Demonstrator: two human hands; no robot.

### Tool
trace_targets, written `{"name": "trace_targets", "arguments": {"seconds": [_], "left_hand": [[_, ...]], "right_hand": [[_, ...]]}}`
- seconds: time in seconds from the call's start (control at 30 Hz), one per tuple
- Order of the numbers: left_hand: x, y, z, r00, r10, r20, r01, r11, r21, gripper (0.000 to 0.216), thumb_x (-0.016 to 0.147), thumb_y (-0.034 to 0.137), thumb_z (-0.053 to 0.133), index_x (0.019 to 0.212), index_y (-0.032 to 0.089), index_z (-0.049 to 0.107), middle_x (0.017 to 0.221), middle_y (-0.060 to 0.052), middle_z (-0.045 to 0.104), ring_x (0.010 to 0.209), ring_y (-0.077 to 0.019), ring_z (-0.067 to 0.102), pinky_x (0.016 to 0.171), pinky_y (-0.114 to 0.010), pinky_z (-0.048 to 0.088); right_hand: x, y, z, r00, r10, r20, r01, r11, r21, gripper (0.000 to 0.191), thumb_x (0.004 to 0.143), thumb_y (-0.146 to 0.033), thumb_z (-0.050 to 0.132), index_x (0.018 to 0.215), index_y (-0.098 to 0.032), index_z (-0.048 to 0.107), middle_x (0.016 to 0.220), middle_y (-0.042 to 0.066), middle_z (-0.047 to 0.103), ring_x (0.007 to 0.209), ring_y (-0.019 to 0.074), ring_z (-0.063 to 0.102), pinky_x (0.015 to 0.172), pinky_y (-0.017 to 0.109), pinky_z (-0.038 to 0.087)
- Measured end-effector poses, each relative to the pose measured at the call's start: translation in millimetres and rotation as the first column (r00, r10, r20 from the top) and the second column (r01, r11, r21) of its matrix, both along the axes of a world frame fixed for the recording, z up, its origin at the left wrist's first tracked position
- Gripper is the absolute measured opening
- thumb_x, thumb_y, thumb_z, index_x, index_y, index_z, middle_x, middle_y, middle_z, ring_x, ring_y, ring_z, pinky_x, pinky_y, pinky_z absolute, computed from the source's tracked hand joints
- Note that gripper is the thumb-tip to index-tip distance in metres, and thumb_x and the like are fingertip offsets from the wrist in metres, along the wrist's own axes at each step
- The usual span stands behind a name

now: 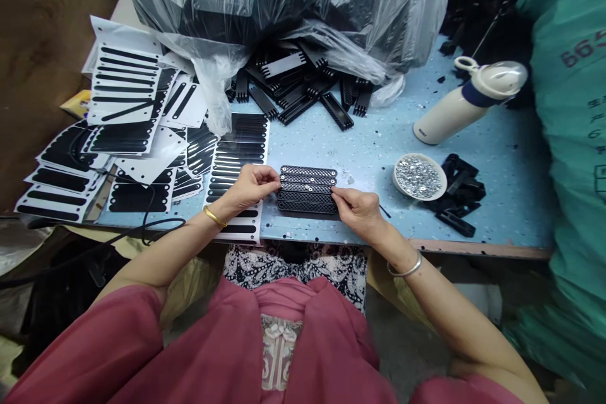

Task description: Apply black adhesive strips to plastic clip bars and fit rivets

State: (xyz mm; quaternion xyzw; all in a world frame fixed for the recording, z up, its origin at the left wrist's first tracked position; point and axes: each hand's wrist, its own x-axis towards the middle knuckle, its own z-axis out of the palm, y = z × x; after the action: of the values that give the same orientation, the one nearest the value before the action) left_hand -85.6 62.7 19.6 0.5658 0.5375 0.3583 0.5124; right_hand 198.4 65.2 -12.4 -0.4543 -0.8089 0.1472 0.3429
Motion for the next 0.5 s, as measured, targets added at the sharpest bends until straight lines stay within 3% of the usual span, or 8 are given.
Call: {"name": "trace_targets", "arguments": {"seconds": [0.17,0.33,0.5], "left_hand": [[3.5,2.2,-3.4,0.995,0.101,0.019,-0.099,0.992,-0.075,0.016,0.068,0.024,0.070,0.068,0.015,0.057,0.053,0.003,0.055,0.040,-0.0046,0.044,0.038,-0.020,0.031],[6.1,6.5,-8.5,0.997,0.075,-0.014,-0.076,0.996,-0.045,0.014,0.066,0.018,0.068,0.064,0.016,0.054,0.050,0.005,0.050,0.042,-0.0042,0.042,0.039,-0.019,0.030],[4.2,7.6,-8.9,0.997,0.046,-0.067,-0.048,0.998,-0.028,0.012,0.069,0.019,0.065,0.064,0.017,0.054,0.049,0.004,0.050,0.041,-0.0052,0.042,0.038,-0.021,0.029]], "right_hand": [[-0.6,-1.1,-0.9,1.000,0.004,0.011,-0.004,1.000,0.012,0.020,0.089,-0.027,0.059,0.094,-0.022,0.078,0.089,0.006,0.079,0.078,0.0235,0.077,0.069,0.032,0.063],[-1.3,1.6,-3.1,0.999,-0.025,-0.024,0.024,0.999,-0.040,0.018,0.086,-0.029,0.062,0.091,-0.024,0.079,0.088,0.005,0.079,0.077,0.0238,0.076,0.070,0.034,0.063],[-2.5,6.0,-2.2,0.995,-0.075,-0.060,0.071,0.995,-0.068,0.017,0.084,-0.032,0.066,0.091,-0.023,0.079,0.074,0.005,0.077,0.057,0.0185,0.070,0.057,0.030,0.058]]}}
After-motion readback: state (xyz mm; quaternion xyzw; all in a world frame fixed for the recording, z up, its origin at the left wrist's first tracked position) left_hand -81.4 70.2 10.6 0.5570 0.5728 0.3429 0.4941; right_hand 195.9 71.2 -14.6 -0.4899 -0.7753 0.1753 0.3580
